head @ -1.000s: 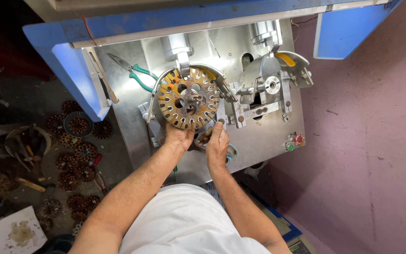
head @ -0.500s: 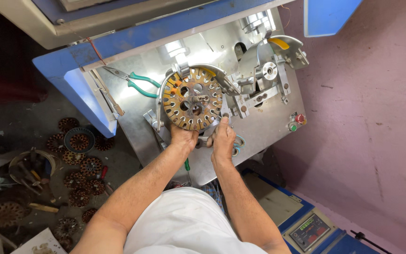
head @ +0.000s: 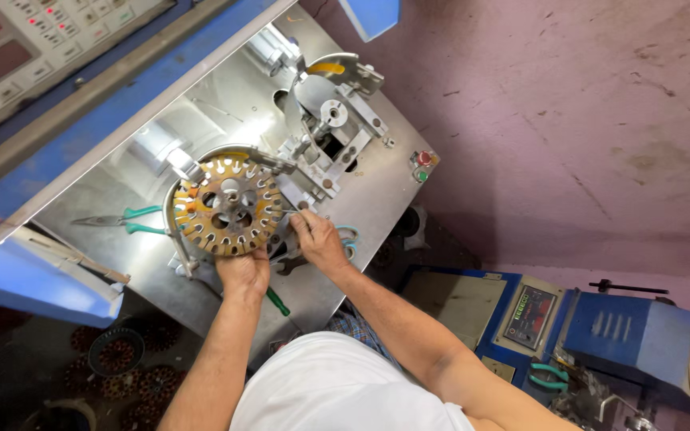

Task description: The person uses pliers and a screwdriver to adjust and secure components on a circular metal fixture mounted on a machine. They repeatedly position and tighten parts while handling small metal pieces.

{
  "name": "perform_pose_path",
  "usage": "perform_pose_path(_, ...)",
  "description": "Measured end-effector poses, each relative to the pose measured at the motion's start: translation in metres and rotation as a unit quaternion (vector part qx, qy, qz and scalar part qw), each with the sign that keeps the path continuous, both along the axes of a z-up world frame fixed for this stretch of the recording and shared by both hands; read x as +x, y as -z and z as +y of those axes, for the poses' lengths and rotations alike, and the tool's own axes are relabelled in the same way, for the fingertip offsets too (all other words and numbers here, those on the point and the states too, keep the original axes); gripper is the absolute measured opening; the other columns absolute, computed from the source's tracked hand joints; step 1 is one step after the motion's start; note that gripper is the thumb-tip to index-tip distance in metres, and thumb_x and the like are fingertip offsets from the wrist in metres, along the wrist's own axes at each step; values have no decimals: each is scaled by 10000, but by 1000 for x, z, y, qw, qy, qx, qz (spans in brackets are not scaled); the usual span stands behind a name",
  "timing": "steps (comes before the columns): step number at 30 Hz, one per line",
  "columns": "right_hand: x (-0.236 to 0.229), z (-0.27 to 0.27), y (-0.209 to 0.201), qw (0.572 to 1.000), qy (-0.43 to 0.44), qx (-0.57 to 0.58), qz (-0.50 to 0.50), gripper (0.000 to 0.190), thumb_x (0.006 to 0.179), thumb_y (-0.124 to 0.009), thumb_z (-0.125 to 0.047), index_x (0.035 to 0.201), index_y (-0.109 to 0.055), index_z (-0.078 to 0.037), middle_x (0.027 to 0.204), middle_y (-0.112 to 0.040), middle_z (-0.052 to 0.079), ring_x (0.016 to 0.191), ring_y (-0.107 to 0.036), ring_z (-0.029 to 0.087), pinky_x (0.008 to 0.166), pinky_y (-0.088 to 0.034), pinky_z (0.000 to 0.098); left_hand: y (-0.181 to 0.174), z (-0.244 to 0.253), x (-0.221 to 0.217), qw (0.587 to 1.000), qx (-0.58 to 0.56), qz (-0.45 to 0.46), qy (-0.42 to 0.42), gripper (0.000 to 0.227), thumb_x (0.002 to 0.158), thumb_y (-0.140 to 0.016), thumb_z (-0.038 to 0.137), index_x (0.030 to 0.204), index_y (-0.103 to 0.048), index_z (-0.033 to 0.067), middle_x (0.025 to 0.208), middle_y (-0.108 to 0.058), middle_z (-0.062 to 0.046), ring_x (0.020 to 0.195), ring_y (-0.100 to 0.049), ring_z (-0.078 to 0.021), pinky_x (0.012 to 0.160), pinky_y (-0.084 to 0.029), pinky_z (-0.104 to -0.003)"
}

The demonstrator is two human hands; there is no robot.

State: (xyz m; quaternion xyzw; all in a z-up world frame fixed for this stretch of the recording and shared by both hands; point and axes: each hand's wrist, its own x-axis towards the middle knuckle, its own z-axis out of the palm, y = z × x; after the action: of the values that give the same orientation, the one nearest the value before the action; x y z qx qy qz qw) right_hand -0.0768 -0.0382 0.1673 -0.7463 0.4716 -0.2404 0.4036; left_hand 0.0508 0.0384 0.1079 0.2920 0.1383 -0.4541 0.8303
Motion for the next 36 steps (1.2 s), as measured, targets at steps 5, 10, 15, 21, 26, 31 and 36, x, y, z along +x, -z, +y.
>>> perform_pose_path(5, -10, 1, -6, 985, -31, -167, -9, 274, 1020, -628, -237, 885, -586, -3, 784, -630, 196, 699, -623, 391, 569, -480, 444, -43, 18, -13, 996, 12, -69, 52, 380, 983, -567, -7, 1354, -516, 54, 1307, -640, -92, 1157, -667, -254, 994, -600, -437)
perform_pose_path(10, -44, -16, -8, 993, -104, 35, -34, 304, 1071, -546, -283, 931, -664, -40, 700, -645, 81, 550, -628, 170, 519, -513, 314, -72, 40, -29, 971, 116, -123, 171, 391, 976, -569, 52, 1356, -490, 3, 1285, -647, -178, 1117, -700, -339, 957, -594, -415)
perform_pose_path(15, -115, -51, -10, 960, -139, 242, 0, 335, 1090, -513, -296, 939, -670, -42, 680, -659, 48, 501, -628, 127, 484, -520, 290, -60, 72, -59, 937, 199, -162, 236, 447, 974, -582, 120, 1395, -532, -24, 1231, -701, -243, 1047, -724, -328, 905, -592, -397)
perform_pose_path(21, -181, -111, -5, 943, -144, 258, 156, 374, 1070, -488, -339, 928, -692, -60, 679, -693, 62, 492, -648, 137, 480, -530, 292, 9, 93, -94, 893, 286, -244, 248, 444, 980, -595, 138, 1387, -564, -36, 1173, -728, -257, 930, -738, -287, 780, -610, -385)
perform_pose_path(26, -191, -139, 4, 931, -145, 151, 299, 453, 1031, -456, -436, 922, -725, -88, 683, -739, 135, 586, -715, 232, 669, -582, 400, 35, 96, -111, 864, 341, -296, 225, 419, 981, -616, 149, 1352, -608, -46, 1101, -746, -259, 885, -746, -280, 730, -624, -374)
perform_pose_path(31, -183, -154, 21, 912, -184, 25, 366, 484, 1039, -470, -471, 994, -750, -79, 874, -738, 189, 862, -713, 377, 826, -552, 544, 23, 93, -120, 767, 456, -383, 237, 398, 979, -658, 207, 1326, -663, 10, 1044, -785, -194, 881, -760, -235, 748, -625, -362)
perform_pose_path(36, -168, -169, 13, 889, -212, 34, 405, 472, 1008, -487, -522, 1055, -761, -141, 908, -750, 190, 887, -729, 376, 844, -558, 537, -18, 88, -133, 578, 566, -552, 203, 335, 901, -729, 308, 1174, -758, 115, 1044, -771, -112, 894, -755, -245, 807, -600, -383)
